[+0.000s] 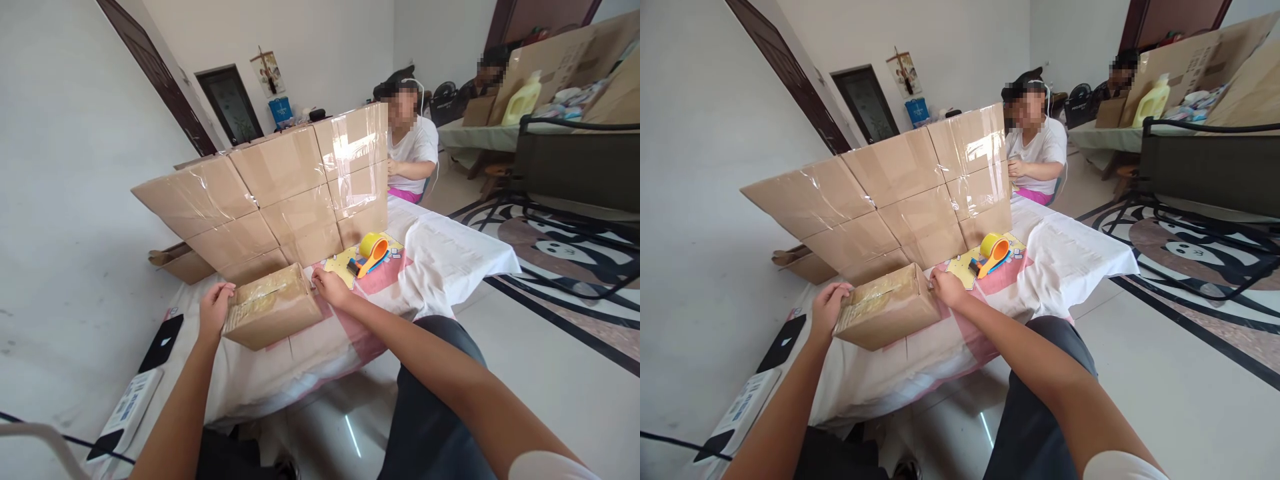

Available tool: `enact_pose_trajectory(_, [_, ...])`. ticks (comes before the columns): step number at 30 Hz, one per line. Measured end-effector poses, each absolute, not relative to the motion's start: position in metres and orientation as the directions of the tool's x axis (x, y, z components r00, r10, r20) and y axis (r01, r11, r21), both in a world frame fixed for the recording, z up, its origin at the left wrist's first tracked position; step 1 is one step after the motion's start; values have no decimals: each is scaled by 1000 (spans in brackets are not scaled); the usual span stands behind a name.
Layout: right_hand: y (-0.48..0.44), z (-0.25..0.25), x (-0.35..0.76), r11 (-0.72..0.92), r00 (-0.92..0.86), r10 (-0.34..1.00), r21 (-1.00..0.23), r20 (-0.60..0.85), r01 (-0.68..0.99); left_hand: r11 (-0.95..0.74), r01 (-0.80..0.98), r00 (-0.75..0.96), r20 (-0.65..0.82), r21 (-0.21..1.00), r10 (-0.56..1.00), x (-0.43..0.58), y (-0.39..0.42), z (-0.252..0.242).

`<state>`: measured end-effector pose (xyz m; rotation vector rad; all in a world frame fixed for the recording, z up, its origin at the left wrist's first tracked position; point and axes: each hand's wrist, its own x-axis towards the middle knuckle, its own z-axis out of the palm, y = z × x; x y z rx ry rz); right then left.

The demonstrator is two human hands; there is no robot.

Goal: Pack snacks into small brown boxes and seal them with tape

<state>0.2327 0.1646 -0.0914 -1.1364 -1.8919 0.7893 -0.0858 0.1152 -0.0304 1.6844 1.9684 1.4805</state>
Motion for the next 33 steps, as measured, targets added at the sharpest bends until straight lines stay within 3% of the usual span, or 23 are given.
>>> enact_pose_trajectory(11, [165, -101, 225, 329, -224, 942, -820, 250, 469, -93, 674, -362, 438, 733, 823, -84, 113, -29])
enact_pose_trajectory(18, [181, -87, 246, 242, -113, 968, -720, 223, 650, -109, 662, -359, 441, 742, 823, -87, 113, -31])
enact_pose_trajectory(25, [213, -71, 288, 166, -2, 965, -603, 263, 780, -110, 658, -354, 435, 745, 828, -93, 115, -35])
enact_pose_trajectory(33, [218, -43, 354, 80, 204, 896, -596, 394, 799, -99, 656, -355, 422, 748, 834, -95, 117, -37])
